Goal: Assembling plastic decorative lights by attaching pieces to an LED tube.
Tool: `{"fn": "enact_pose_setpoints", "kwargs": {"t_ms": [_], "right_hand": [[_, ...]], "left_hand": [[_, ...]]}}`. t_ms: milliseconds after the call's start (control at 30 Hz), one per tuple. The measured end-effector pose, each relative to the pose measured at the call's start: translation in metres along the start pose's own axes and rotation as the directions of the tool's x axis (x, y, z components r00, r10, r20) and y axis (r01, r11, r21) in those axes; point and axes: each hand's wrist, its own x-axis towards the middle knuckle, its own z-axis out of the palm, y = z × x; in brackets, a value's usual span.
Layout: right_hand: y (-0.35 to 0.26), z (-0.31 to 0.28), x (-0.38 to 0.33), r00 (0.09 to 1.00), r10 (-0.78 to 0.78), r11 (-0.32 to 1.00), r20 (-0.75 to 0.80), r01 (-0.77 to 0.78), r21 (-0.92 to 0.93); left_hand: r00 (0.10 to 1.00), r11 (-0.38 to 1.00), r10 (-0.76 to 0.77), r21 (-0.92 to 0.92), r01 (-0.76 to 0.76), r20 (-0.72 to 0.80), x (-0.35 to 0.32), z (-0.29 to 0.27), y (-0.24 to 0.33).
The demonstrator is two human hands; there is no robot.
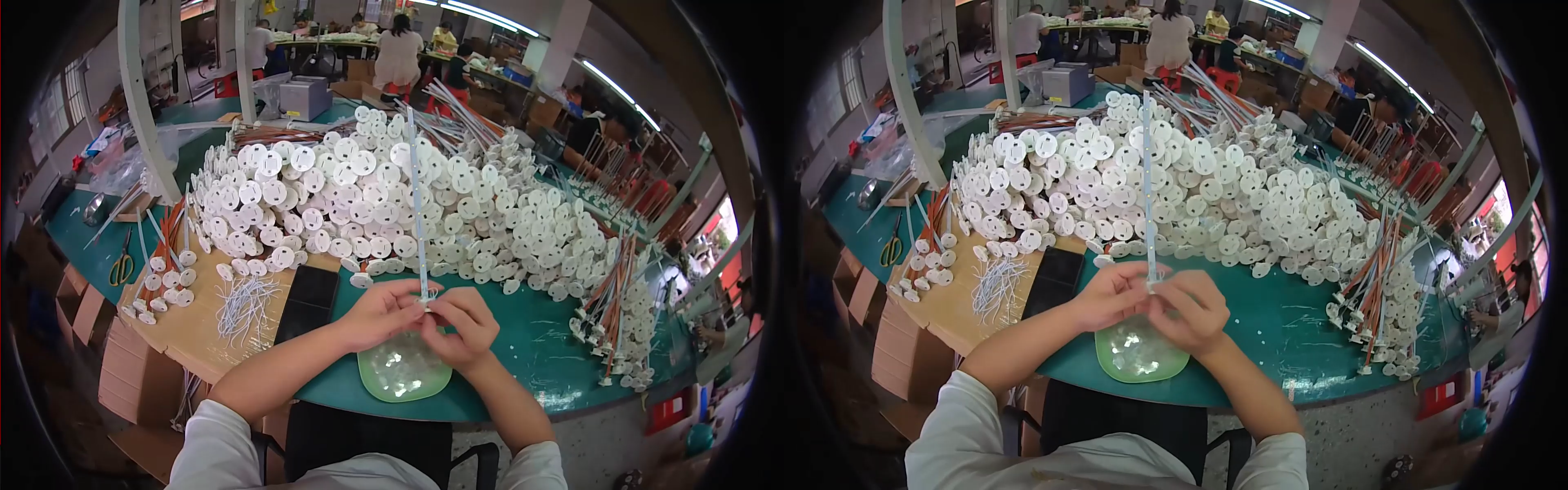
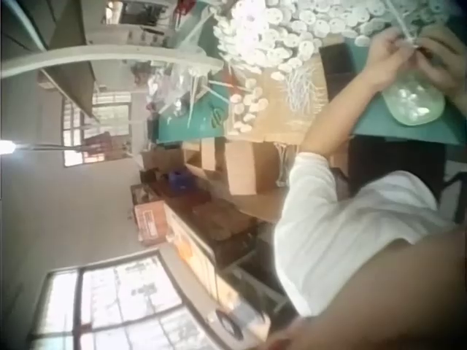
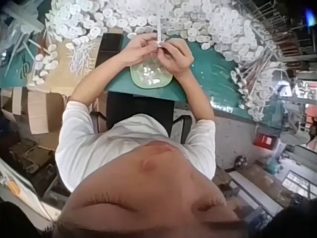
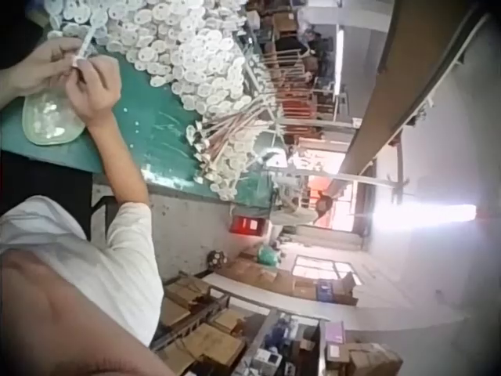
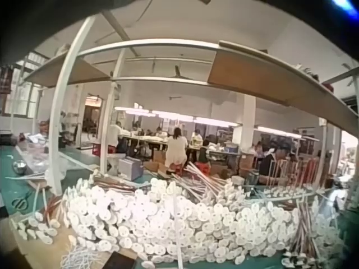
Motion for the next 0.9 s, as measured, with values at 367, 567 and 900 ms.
{"fn": "enact_pose_setpoints", "kwargs": {"t_ms": [367,567,900], "right_hand": [[-0.006,-0.010,-0.003,0.999,0.043,0.996,0.001,-0.043,0.078],[-0.003,-0.013,-0.004,0.997,0.078,0.990,0.010,-0.079,0.115],[0.003,-0.008,-0.012,0.946,0.324,0.937,0.013,-0.323,0.136]], "left_hand": [[0.995,0.995,-0.027,-0.090,0.035,0.092,-0.002,-0.002,-0.007],[0.996,0.988,-0.026,-0.149,0.038,0.085,-0.001,0.002,-0.007],[0.939,0.949,0.244,0.257,-0.180,-0.241,0.013,0.001,0.008]]}}
